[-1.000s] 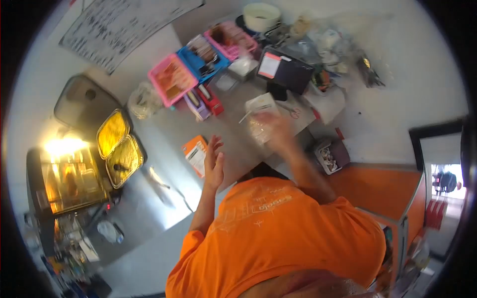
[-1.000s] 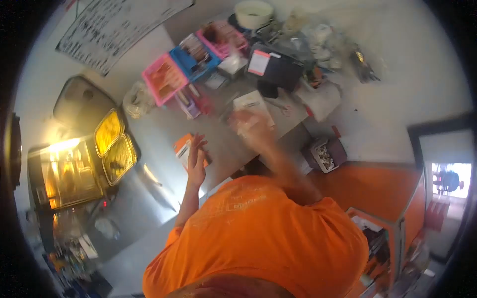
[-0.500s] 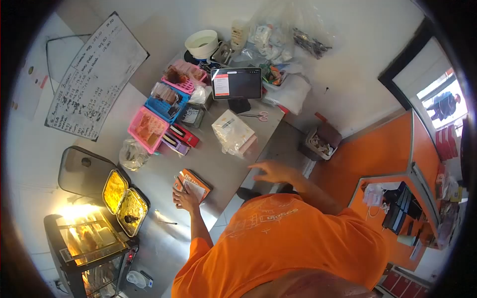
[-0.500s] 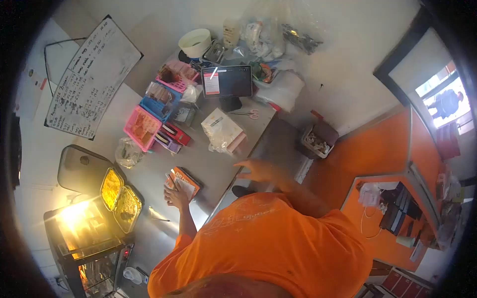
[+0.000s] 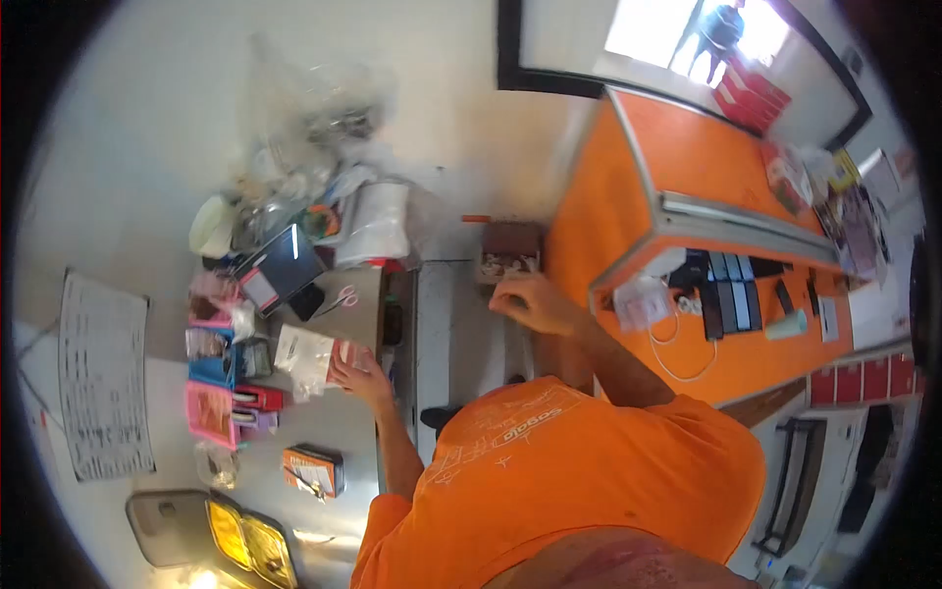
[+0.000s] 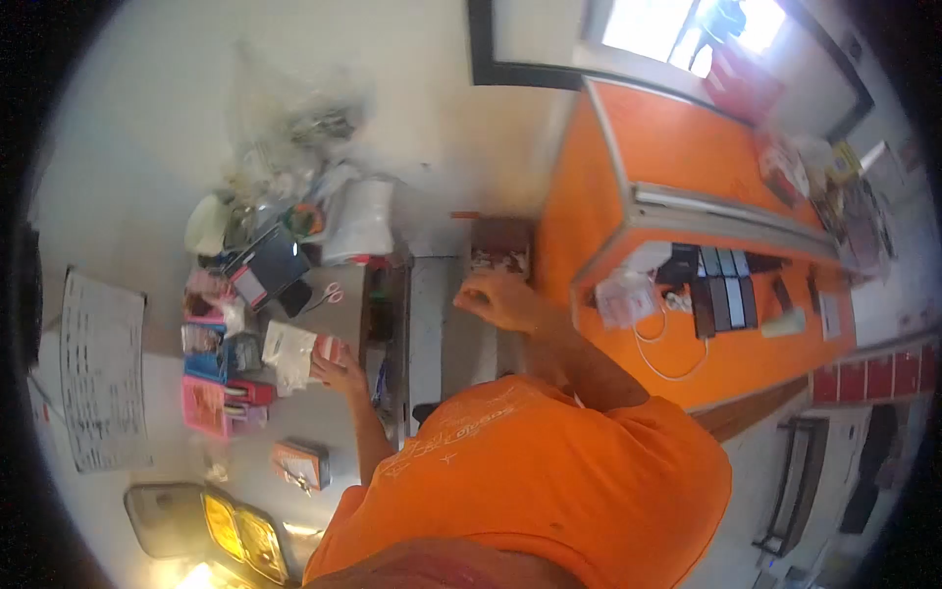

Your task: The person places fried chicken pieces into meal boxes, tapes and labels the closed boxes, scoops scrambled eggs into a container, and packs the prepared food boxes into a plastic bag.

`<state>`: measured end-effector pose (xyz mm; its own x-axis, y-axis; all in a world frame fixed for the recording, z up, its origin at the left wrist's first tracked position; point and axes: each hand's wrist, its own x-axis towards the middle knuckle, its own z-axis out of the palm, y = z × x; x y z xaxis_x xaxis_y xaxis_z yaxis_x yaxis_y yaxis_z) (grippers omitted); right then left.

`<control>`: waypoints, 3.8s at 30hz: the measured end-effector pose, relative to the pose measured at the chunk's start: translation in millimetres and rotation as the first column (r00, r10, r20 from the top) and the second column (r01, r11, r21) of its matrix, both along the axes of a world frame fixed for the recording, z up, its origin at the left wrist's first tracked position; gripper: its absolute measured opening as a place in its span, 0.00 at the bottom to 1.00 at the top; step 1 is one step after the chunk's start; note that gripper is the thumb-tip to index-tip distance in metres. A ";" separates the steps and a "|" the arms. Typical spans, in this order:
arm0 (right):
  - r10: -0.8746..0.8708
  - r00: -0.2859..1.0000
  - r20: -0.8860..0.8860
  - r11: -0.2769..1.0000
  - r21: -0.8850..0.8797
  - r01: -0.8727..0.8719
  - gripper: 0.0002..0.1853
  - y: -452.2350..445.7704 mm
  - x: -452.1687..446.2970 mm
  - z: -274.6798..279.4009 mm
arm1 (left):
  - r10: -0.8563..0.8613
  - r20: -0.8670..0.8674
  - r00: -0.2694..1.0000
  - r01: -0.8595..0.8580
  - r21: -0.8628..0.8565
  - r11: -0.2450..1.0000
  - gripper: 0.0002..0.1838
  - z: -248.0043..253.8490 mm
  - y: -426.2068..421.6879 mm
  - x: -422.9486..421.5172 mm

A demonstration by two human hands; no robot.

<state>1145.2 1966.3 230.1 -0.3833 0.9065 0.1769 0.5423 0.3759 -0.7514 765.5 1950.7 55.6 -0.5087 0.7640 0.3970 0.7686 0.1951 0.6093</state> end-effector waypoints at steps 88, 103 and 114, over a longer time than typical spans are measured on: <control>-0.479 0.878 -0.011 0.878 -0.004 0.479 0.18 35.2 114.8 -296.8 | -0.731 0.240 0.638 0.645 -0.686 0.338 0.02 22.9 29.0 116.9; -0.203 0.979 -0.011 0.888 -0.424 0.179 0.16 81.0 64.3 -324.3 | -0.452 0.457 0.766 0.639 -0.619 0.457 0.22 -35.2 32.0 256.4; -0.183 0.971 -0.152 0.782 -0.621 0.051 0.15 78.6 47.6 -341.2 | -0.286 0.518 0.806 0.586 -0.633 0.505 0.21 -68.2 24.4 247.3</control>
<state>1192.8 2044.9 -111.1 -0.2853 0.8848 -0.3684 0.3711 -0.2524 -0.8936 1012.8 1975.1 -12.6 0.0057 0.8547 -0.5191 0.6847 0.3750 0.6250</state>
